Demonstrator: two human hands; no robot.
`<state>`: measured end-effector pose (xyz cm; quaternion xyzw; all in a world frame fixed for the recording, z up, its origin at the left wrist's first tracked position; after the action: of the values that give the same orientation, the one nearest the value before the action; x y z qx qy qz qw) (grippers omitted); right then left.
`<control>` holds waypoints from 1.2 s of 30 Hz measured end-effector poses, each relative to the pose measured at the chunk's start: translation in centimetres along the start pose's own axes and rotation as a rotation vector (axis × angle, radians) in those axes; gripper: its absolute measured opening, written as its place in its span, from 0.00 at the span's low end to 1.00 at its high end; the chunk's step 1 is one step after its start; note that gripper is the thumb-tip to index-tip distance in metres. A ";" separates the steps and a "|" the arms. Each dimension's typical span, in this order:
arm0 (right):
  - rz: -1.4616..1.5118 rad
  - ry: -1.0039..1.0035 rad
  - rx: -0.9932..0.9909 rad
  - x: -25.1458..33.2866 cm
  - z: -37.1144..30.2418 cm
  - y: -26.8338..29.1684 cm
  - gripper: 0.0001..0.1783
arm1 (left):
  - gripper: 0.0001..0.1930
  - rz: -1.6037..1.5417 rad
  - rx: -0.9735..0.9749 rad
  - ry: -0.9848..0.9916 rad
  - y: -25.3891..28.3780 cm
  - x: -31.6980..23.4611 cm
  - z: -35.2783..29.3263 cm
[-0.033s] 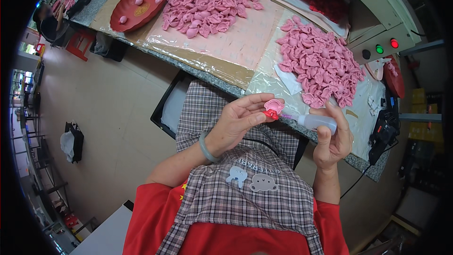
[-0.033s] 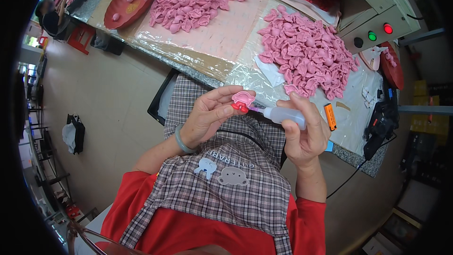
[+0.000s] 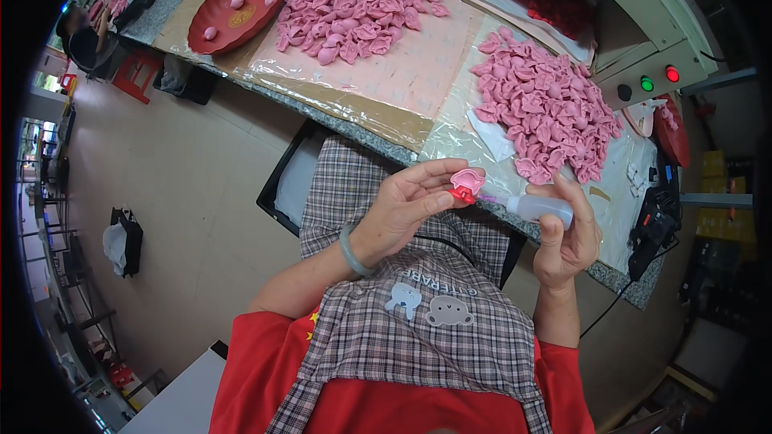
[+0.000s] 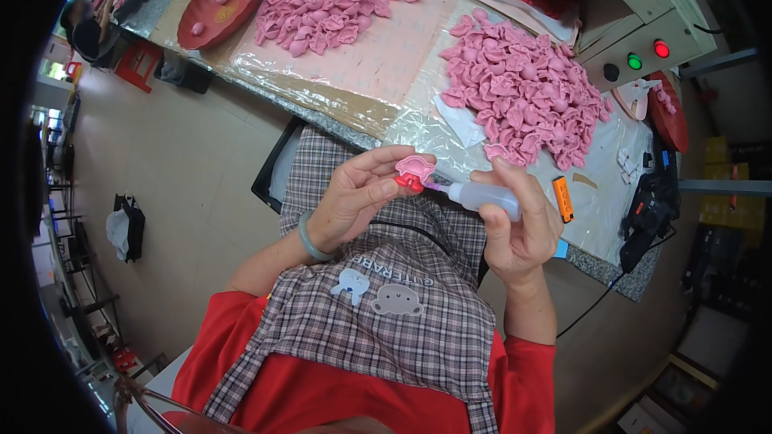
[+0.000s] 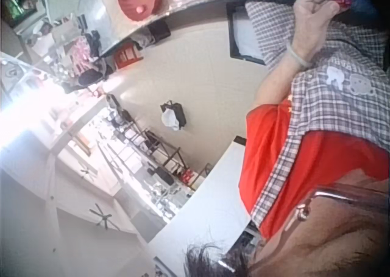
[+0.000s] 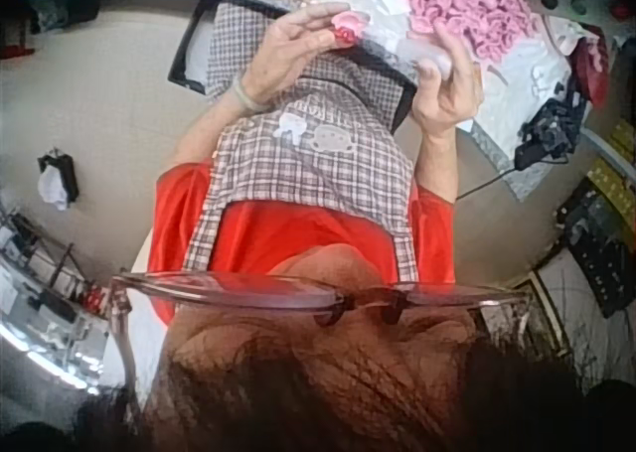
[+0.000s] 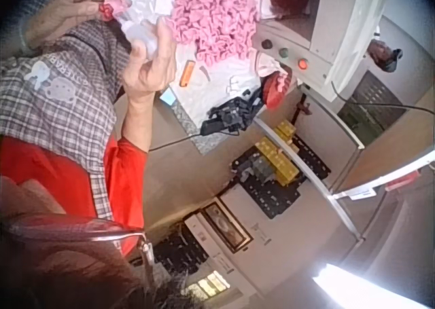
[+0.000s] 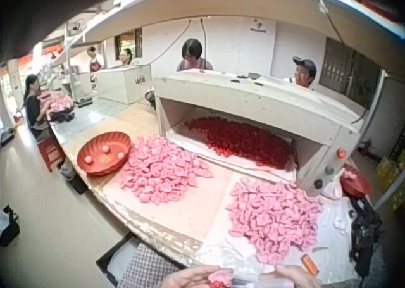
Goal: Manually glue and assemble small pink plastic toy components at a factory workbench.
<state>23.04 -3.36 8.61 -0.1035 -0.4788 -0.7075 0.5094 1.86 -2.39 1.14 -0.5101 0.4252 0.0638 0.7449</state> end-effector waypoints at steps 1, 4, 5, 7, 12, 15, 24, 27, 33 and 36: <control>0.000 0.000 0.000 0.0 0.0 0.0 0.22 | 0.25 0.000 -0.001 0.000 0.0 0.0 0.0; -0.007 0.010 0.023 0.1 0.1 0.0 0.23 | 0.25 0.012 -0.002 -0.001 0.0 0.1 0.0; -0.008 0.005 0.025 0.2 0.1 0.1 0.23 | 0.25 0.013 -0.001 -0.003 0.0 0.1 0.0; -0.006 0.001 0.027 0.2 0.1 0.0 0.23 | 0.25 0.015 -0.001 -0.004 0.0 0.2 0.0; -0.014 -0.007 0.054 0.3 0.1 -0.1 0.23 | 0.25 0.015 -0.003 0.010 -0.1 0.1 0.0; -0.059 0.017 0.066 0.5 0.3 -0.2 0.22 | 0.25 0.014 -0.007 0.014 0.1 0.2 -0.1; 0.049 -0.018 -0.026 -0.5 -0.2 0.3 0.24 | 0.25 -0.009 -0.004 0.018 -0.1 0.1 0.0; 0.273 -0.189 -0.171 -1.9 -1.0 0.8 0.26 | 0.25 -0.025 0.025 0.018 0.2 0.4 0.1; 0.648 -0.374 -0.288 -5.4 -1.8 2.5 0.17 | 0.25 -0.008 -0.004 0.036 -0.2 0.6 0.7; 0.597 -0.494 -0.235 -7.8 -3.1 2.5 0.21 | 0.26 0.027 -0.089 0.054 -0.4 0.6 -0.1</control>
<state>29.78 -1.04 3.49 -0.4624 -0.4516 -0.5320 0.5470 2.44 -2.87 1.01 -0.5386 0.4488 0.0789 0.7088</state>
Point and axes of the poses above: each hand's wrist, its own z-axis towards the middle knuckle, its own y-axis out of the back of the hand, x = y × z, the point moved 2 cm from there along z, towards the middle knuckle, and after that the axes turned 12 degrees about x, right-handed, at the moved point
